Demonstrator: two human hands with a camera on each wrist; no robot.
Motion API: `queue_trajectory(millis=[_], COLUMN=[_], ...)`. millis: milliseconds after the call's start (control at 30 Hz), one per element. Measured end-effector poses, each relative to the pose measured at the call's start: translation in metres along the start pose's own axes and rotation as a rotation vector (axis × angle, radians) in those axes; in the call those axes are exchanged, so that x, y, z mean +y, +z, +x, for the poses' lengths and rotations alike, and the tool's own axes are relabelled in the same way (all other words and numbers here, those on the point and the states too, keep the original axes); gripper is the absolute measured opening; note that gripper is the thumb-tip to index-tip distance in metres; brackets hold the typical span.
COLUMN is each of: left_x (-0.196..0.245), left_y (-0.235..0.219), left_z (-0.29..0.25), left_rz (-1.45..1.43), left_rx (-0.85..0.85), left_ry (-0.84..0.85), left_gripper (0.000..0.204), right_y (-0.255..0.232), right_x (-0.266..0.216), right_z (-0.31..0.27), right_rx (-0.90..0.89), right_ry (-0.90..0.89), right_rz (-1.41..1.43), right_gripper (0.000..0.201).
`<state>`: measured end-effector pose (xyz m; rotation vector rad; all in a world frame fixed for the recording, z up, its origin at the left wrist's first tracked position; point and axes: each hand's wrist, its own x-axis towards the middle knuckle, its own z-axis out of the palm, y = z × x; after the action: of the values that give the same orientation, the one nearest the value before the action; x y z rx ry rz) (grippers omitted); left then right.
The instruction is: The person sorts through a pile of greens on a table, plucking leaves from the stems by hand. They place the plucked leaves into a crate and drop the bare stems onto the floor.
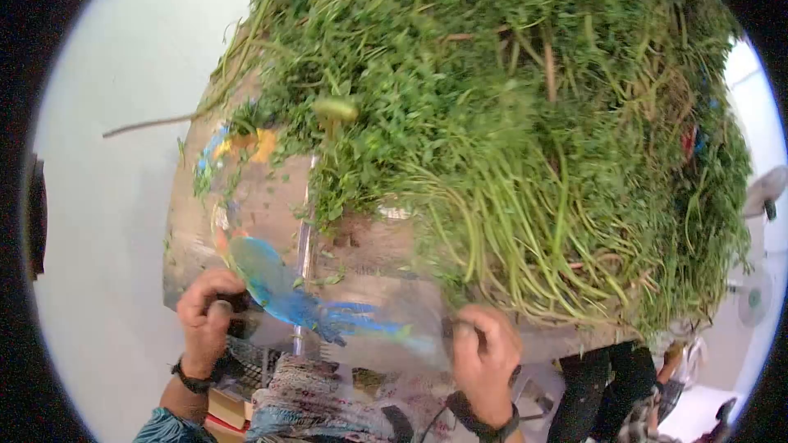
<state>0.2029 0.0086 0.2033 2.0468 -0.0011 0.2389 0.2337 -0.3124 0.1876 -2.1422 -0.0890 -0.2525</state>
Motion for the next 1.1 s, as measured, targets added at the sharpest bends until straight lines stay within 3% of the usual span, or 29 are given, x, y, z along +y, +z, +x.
queue_trajectory(millis=[133,433,567,767,967,1100], left_x=[0.008,0.011,0.009,0.009,0.006,0.007], left_y=[0.001,0.003,0.006,0.008,0.012,0.013], left_z=[0.012,0.015,0.013,0.011,0.007,0.009], left_rz=[0.203,0.198,0.226,0.238,0.284,0.274], left_rx=[-0.145,-0.202,-0.148,-0.159,-0.174,-0.155], left_ry=[0.202,0.269,0.313,0.296,0.281,0.308], left_gripper=[0.013,0.012,0.012,0.013,0.014,0.015], right_y=[0.0,0.007,0.009,0.012,0.001,0.003], right_x=[-0.003,-0.005,0.001,-0.022,-0.018,-0.016], right_z=[-0.002,0.003,0.001,0.028,0.053,0.057], right_rx=[0.052,0.155,0.158,0.215,-0.122,-0.148], right_ry=[0.066,0.007,0.027,0.185,0.32,0.279], right_rz=[-0.058,-0.158,-0.179,-0.072,-0.082,-0.106], right_gripper=[0.011,0.01,0.014,0.025,0.03,0.024])
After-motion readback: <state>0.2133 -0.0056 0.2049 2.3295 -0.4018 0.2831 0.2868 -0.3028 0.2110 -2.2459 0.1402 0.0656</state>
